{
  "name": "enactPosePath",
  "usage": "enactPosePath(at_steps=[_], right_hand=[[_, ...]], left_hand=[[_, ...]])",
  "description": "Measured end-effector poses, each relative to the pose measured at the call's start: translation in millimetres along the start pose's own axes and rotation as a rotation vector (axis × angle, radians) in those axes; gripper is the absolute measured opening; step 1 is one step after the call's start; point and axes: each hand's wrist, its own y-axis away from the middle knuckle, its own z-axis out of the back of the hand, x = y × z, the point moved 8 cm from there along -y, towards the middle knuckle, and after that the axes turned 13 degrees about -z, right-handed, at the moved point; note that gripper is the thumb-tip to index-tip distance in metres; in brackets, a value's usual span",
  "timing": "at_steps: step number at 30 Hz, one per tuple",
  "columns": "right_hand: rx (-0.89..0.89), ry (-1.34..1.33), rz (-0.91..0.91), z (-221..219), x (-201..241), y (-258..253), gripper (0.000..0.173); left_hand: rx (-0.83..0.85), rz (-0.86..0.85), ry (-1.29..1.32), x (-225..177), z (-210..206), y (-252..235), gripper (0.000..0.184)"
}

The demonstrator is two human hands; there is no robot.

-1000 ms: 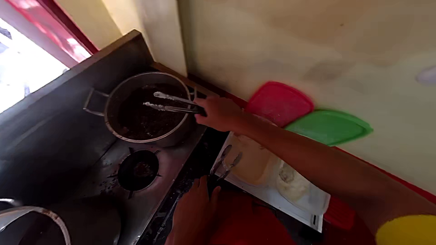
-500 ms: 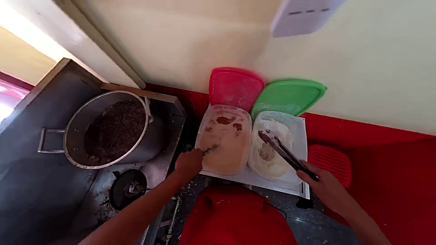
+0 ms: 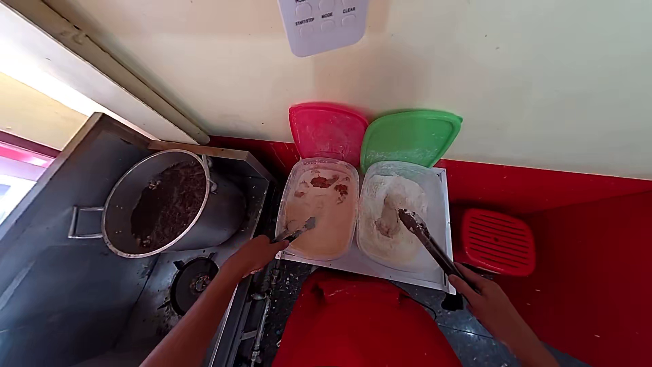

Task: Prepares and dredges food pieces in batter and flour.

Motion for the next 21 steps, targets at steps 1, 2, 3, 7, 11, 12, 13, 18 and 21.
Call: enactPosePath(at_steps=[1,2,3,7,11,12,13,18,21], right_hand=[[0.008,0.006,0.004,0,0,-4,0.057],[0.018,0.011,0.009,0,0,-7,0.057],[0.024,0.018,0.015,-2,0,-10,0.056],[0.031,0.026,0.031,2,2,-14,0.055],[0.002,0.028,0.021,11,-5,-14,0.052],[-0.021,0.05,0.019,14,-6,-14,0.05],[-0.044,0.077,0.015,19,-5,-15,0.049],[-0.071,0.273,-0.051,28,31,-47,0.051],[-0.072,0.422,-0.124,11,79,-91,0.055]], left_hand=[[-0.006,0.006,-0.02,-8,-4,-8,0.062],[-0.025,0.001,-0.054,-17,-6,-16,0.061],[-0.046,-0.006,-0.072,-24,-8,-24,0.06],[-0.136,-0.099,0.08,-6,-24,-49,0.051],[-0.228,-0.202,0.286,33,-32,-25,0.047],[-0.266,-0.22,0.271,38,-31,-16,0.048],[-0.307,-0.238,0.242,40,-31,-7,0.049],[-0.447,-0.264,0.086,29,-25,32,0.051],[-0.489,-0.308,0.059,21,-21,38,0.052]])
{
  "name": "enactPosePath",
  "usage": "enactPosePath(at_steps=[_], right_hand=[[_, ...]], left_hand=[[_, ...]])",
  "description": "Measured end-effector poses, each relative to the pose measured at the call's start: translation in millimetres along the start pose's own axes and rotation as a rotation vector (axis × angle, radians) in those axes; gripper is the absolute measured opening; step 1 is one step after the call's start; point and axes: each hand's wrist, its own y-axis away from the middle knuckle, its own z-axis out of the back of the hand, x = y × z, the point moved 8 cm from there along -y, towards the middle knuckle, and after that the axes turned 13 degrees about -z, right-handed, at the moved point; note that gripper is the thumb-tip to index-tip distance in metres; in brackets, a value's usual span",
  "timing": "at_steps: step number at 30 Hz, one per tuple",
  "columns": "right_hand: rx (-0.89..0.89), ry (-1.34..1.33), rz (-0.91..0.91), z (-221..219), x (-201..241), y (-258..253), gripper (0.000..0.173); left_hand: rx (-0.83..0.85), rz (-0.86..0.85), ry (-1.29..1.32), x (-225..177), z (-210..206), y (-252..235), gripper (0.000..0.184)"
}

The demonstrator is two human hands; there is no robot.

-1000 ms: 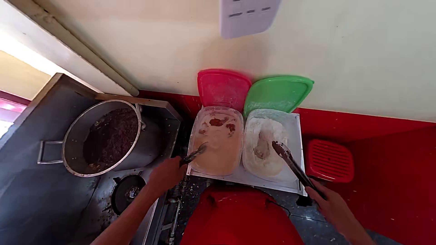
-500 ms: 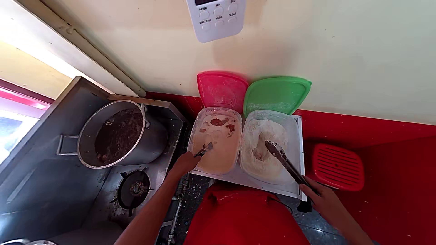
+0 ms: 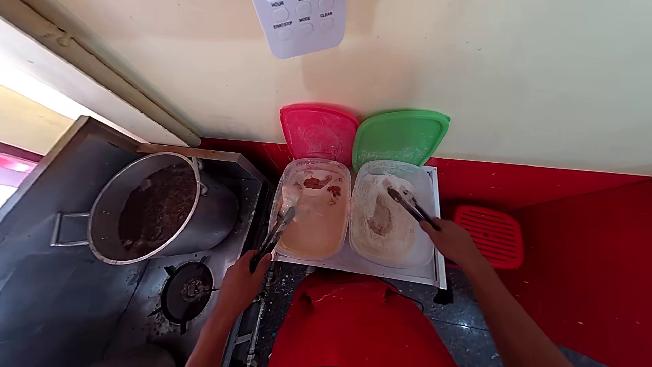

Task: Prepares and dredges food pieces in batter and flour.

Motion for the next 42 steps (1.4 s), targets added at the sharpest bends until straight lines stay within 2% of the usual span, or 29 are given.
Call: enactPosePath(at_steps=[3,5,7,9,11,14,16,18,20,23,25,29,31,33,35,38,40,42], right_hand=[[0.014,0.086,-0.04,-17,46,-46,0.06],[0.018,0.232,0.032,-26,69,-60,0.053],[-0.047,0.389,0.094,-15,83,-39,0.044],[-0.147,0.407,0.142,-4,90,-2,0.04],[-0.125,0.388,0.145,-19,90,16,0.043],[-0.069,0.44,0.085,-48,81,9,0.041],[-0.083,0.45,0.005,-35,77,16,0.038],[-0.104,0.399,-0.079,-16,71,24,0.043],[-0.078,0.332,-0.152,-14,64,9,0.048],[0.017,0.242,-0.117,-37,58,-28,0.047],[0.01,0.224,-0.056,-40,56,-30,0.042],[-0.179,0.254,0.016,-7,42,30,0.035],[-0.255,0.297,0.024,2,28,64,0.045],[-0.21,0.354,-0.012,-7,18,89,0.054],[-0.074,0.381,-0.025,-39,25,97,0.056],[0.08,0.29,0.012,-94,46,60,0.05],[0.092,0.207,0.03,-107,55,19,0.042],[0.025,0.147,-0.009,-105,61,-4,0.041]], left_hand=[[0.003,-0.041,0.006,-6,-2,-2,0.053],[0.01,-0.063,0.003,-7,-2,-1,0.053],[0.016,-0.073,0.002,-8,-1,2,0.053],[0.01,-0.074,0.01,-5,-2,6,0.054],[-0.001,-0.087,0.014,1,-3,9,0.054],[-0.011,-0.107,0.018,7,-3,14,0.056],[-0.019,-0.112,0.019,12,1,16,0.057],[-0.031,-0.111,0.03,16,2,21,0.057],[-0.031,-0.11,0.054,20,0,20,0.055],[-0.017,-0.109,0.077,22,-2,16,0.055],[-0.009,-0.113,0.075,22,1,13,0.055],[-0.003,-0.119,0.084,19,4,6,0.055],[0.0,-0.126,0.089,16,4,4,0.057],[-0.008,-0.137,0.093,11,7,0,0.057],[-0.012,-0.146,0.096,7,10,0,0.055],[0.018,-0.176,0.09,-4,5,-5,0.056],[0.033,-0.184,0.087,-13,3,-4,0.056],[0.04,-0.173,0.062,-10,11,0,0.055]])
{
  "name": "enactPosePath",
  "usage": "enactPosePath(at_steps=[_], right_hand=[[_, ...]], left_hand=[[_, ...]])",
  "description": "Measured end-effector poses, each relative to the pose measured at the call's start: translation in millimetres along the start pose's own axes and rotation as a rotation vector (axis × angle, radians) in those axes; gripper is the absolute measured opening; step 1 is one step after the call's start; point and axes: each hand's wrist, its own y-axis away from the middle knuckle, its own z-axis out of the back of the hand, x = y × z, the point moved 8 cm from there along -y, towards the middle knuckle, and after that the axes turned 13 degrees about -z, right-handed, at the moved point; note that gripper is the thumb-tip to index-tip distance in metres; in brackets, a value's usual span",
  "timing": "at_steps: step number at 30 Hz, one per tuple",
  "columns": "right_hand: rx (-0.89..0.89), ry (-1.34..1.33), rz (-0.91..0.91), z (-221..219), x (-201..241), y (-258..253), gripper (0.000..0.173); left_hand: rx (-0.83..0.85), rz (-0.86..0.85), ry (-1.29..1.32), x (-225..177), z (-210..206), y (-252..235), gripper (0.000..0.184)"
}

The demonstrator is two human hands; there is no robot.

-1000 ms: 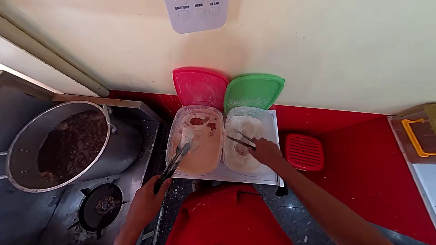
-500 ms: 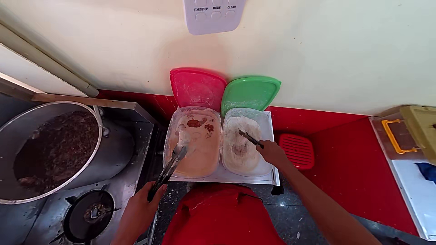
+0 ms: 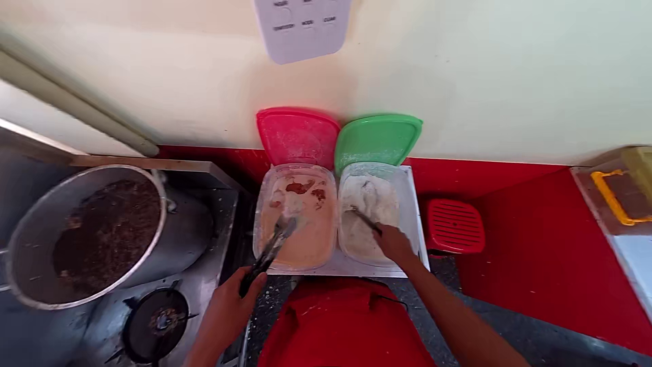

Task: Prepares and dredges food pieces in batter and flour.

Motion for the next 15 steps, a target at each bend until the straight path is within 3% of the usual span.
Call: enactPosePath(at_steps=[6,8,11,12,15], right_hand=[[-0.028,0.026,-0.024,-4,-3,-1,0.045],[-0.095,0.01,-0.08,17,-13,2,0.049],[-0.126,-0.004,-0.216,48,-20,6,0.072],[-0.106,-0.029,-0.24,49,-20,-3,0.072],[-0.018,-0.309,-0.141,29,-24,-45,0.048]], left_hand=[[-0.023,-0.008,0.012,3,-8,6,0.057],[-0.023,-0.001,0.012,5,-6,10,0.057],[-0.04,-0.002,0.015,10,-2,13,0.057],[-0.046,-0.004,0.022,11,-3,13,0.057],[-0.043,0.0,0.025,10,-4,11,0.058]])
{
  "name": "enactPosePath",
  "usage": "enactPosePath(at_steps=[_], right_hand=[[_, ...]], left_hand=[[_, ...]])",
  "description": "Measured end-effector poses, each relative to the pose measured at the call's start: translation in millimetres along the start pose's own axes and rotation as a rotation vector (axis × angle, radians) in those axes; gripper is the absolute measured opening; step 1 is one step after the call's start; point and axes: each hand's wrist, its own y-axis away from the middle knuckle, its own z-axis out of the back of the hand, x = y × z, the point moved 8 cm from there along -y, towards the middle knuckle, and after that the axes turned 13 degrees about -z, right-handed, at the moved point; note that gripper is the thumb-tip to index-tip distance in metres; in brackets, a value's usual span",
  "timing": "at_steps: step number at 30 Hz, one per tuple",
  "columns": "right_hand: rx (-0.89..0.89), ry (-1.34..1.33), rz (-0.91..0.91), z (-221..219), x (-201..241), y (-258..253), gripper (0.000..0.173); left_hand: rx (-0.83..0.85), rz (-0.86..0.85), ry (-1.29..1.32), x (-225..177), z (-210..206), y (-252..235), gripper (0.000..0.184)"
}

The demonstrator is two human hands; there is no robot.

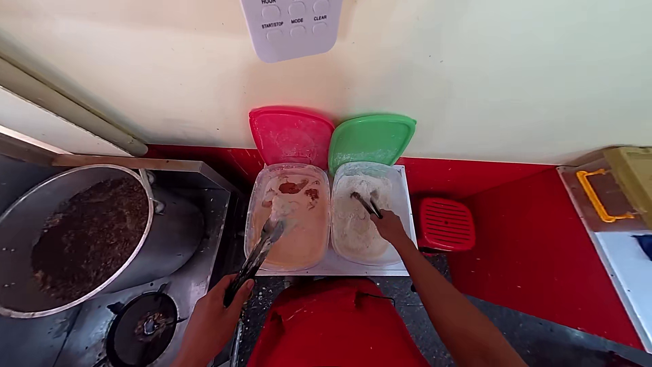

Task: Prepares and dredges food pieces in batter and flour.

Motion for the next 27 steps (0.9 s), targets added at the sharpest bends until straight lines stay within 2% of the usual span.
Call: enactPosePath(at_steps=[2,4,7,9,13,16,17,20,24,27], right_hand=[[0.179,-0.233,-0.021,-7,-13,-2,0.05],[0.239,-0.254,-0.081,6,-31,18,0.054],[0.081,-0.004,-0.07,38,-28,20,0.061],[0.045,0.072,-0.038,40,-3,4,0.066],[0.045,0.351,0.227,28,60,-22,0.048],[-0.028,0.688,0.372,50,70,22,0.038],[-0.076,0.751,0.402,59,69,40,0.042],[-0.147,0.839,0.475,52,64,74,0.056],[-0.102,0.971,0.552,8,64,60,0.039],[-0.171,0.874,0.567,38,55,62,0.037]], left_hand=[[0.003,0.004,-0.003,-2,4,0,0.057],[0.009,0.011,0.005,-2,6,3,0.056],[-0.004,0.024,0.012,-2,5,5,0.057],[-0.023,0.021,0.014,-4,3,5,0.058],[-0.019,0.032,0.014,-4,4,4,0.057],[-0.023,0.036,0.015,-4,3,6,0.058],[-0.032,0.033,0.017,-4,2,6,0.058],[-0.06,0.026,0.025,-4,-1,6,0.057],[-0.043,0.023,0.026,-7,-2,2,0.057],[-0.035,0.007,0.016,-9,1,-2,0.058]])
